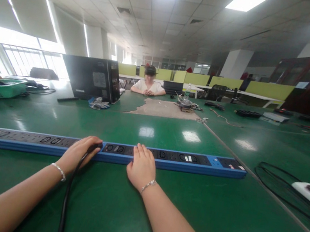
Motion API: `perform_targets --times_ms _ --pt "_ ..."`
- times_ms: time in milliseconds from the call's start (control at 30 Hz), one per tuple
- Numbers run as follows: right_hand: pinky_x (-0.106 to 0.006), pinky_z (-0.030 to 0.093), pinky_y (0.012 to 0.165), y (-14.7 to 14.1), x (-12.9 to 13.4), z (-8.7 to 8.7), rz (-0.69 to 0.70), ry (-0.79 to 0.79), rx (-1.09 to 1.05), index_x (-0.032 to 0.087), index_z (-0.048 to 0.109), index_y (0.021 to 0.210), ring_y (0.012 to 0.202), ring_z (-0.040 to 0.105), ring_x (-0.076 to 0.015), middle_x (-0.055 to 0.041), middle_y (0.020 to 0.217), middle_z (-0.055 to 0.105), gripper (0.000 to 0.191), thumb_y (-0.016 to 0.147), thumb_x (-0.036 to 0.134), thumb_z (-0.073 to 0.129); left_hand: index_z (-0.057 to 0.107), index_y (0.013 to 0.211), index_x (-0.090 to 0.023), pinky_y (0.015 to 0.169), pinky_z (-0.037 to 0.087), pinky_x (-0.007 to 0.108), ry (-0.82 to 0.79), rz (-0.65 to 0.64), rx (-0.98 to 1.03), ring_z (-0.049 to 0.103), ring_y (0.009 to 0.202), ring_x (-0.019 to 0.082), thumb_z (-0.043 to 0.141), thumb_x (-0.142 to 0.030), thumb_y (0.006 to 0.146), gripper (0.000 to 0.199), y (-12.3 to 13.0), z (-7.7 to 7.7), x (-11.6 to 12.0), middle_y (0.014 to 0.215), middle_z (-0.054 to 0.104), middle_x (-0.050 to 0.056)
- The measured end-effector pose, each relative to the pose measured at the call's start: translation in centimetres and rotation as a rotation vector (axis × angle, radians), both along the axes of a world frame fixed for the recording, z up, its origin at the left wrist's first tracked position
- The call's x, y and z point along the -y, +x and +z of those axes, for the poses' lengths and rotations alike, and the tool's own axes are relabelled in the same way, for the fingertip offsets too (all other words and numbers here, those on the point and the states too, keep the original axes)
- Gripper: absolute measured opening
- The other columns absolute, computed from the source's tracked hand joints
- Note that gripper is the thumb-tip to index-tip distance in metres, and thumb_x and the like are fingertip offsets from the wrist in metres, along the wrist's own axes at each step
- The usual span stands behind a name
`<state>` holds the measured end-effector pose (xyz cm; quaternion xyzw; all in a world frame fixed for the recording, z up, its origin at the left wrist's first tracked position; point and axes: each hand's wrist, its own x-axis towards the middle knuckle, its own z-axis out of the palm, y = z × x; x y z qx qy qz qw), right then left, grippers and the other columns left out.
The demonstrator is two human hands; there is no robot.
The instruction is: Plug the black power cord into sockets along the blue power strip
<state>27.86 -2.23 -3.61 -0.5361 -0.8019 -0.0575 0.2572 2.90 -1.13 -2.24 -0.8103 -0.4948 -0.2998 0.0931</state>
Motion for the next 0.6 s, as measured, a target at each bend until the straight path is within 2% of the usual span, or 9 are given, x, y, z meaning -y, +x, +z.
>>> perform_targets --times_ms 300,600 --pt "-0.035 0.023 0.106 0.01 0.1 0.05 -0.007 0.0 0.015 0.011 0.047 0.129 0.127 0.034 -0.0201 -0.0089 0.137 0.043 0.053 0.078 0.023 0.044 0.054 0.103 -0.022 0.087 0.044 0.033 0.025 0.018 0.056 0.057 0.096 0.019 0.044 -0.038 0.086 0.025 0.03 -1.07 -0.11 0.104 0.06 0.006" --pt "-0.034 0.023 0.106 0.03 0.05 0.03 -0.014 0.006 0.025 0.011 0.047 0.129 0.126 0.035 -0.0197 -0.0084 0.136 0.044 0.053 0.078 0.024 0.043 0.055 0.106 -0.025 0.082 0.044 0.033 -0.006 0.084 -0.011 0.058 0.093 0.02 0.038 -0.04 0.088 0.028 0.45 -0.17 0.26 0.106 0.062 0.004"
